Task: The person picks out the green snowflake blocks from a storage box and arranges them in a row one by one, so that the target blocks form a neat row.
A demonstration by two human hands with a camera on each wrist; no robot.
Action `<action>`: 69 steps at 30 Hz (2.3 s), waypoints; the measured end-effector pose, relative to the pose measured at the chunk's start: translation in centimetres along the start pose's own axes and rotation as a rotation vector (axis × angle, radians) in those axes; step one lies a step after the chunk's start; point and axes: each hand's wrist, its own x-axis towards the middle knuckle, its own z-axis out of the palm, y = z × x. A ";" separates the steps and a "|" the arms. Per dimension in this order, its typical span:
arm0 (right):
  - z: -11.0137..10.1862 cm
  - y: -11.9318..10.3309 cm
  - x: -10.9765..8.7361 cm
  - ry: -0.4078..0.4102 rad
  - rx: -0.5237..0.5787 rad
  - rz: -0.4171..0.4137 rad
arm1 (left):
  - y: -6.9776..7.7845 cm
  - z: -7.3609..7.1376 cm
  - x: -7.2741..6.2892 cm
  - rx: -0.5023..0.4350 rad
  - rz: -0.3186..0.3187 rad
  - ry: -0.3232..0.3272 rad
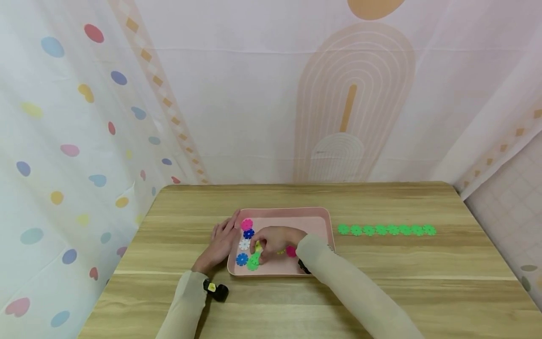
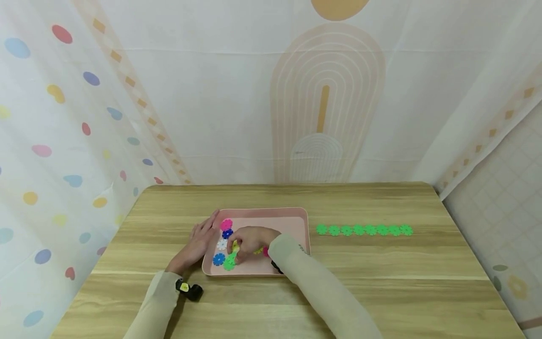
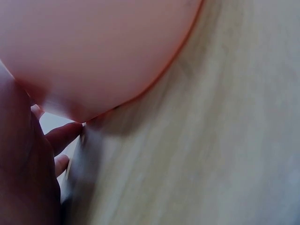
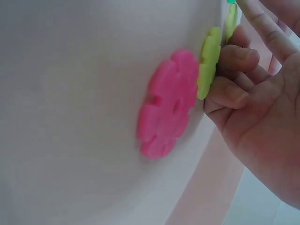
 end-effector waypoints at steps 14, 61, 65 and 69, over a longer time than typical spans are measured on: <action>0.3 0.2 0.0 0.034 -0.023 0.000 | -0.1 0.1 0.0 -0.006 0.020 0.000; -1.8 0.9 -2.2 0.104 0.132 -0.043 | 0.0 0.0 -0.1 0.005 0.018 -0.018; -2.4 1.0 -3.1 0.113 0.124 -0.035 | 0.1 -0.1 -0.1 -0.004 0.015 -0.019; -2.9 1.2 -3.9 0.126 0.121 -0.037 | 0.0 -0.1 -0.1 -0.002 0.020 -0.016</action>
